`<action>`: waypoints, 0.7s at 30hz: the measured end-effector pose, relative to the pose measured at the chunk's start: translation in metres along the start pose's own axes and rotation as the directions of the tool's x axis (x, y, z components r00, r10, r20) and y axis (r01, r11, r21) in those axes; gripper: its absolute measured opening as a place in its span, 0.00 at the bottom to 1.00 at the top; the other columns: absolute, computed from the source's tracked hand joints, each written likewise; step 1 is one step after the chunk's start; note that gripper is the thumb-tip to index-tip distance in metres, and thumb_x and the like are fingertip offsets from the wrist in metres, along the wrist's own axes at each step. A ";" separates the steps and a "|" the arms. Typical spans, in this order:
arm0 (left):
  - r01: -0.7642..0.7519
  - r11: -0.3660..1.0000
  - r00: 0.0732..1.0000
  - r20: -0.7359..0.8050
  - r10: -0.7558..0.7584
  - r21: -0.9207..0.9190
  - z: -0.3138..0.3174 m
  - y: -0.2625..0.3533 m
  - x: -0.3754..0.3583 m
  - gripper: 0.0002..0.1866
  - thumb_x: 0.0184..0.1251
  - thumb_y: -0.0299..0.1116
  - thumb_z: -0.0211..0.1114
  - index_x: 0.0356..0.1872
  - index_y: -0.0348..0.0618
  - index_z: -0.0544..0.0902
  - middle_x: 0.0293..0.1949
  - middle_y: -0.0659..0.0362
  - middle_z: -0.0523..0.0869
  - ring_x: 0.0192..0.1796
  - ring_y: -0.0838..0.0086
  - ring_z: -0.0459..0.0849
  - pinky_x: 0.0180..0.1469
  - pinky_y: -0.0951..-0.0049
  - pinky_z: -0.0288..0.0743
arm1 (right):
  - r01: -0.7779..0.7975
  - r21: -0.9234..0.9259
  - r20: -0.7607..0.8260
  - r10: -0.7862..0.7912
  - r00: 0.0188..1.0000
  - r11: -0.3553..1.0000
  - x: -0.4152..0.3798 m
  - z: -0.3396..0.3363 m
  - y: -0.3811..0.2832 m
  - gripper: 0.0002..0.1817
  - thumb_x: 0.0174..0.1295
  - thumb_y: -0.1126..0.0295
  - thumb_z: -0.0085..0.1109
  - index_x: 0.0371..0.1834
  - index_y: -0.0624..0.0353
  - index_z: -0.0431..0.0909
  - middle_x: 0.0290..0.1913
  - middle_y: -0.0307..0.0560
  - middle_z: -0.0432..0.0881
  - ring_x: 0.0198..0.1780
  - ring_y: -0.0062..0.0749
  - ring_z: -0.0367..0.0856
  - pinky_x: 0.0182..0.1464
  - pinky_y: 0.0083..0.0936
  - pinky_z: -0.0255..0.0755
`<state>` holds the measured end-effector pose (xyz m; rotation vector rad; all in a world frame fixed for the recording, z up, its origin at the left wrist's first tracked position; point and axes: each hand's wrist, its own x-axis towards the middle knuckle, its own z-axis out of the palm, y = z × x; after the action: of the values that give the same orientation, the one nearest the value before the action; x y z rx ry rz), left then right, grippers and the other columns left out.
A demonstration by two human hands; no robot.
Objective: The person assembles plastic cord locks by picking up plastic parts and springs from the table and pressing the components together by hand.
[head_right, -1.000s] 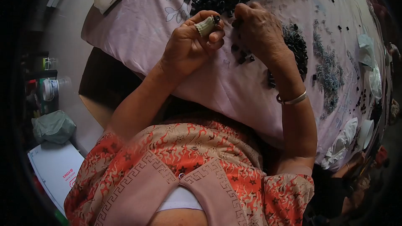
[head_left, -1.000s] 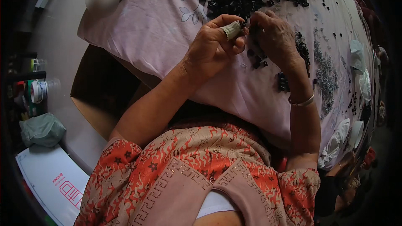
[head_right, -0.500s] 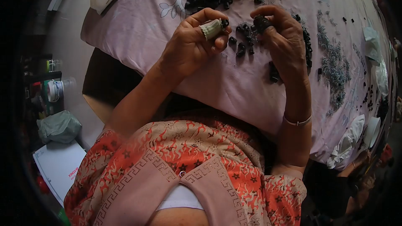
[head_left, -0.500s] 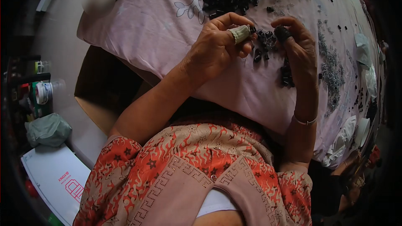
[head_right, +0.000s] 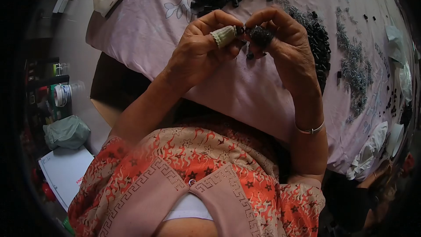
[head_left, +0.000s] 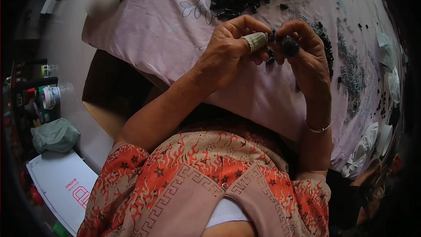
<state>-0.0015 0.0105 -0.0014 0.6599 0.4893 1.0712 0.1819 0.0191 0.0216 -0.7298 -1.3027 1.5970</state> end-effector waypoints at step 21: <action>-0.092 0.913 0.985 -0.100 0.143 0.398 0.014 0.000 -0.005 0.05 0.63 0.19 0.54 0.37 0.35 0.78 0.30 0.59 0.82 0.27 0.82 0.79 0.31 0.83 0.74 | 0.002 -0.354 -0.088 -0.036 0.996 0.935 0.000 0.010 0.000 0.09 0.58 0.87 0.49 0.36 0.63 0.76 0.30 0.38 0.80 0.30 0.15 0.75 0.32 0.13 0.71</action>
<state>0.0053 0.0022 0.0091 0.9886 0.7965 1.1439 0.1735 0.0147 0.0239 -0.9953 -1.5424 1.3086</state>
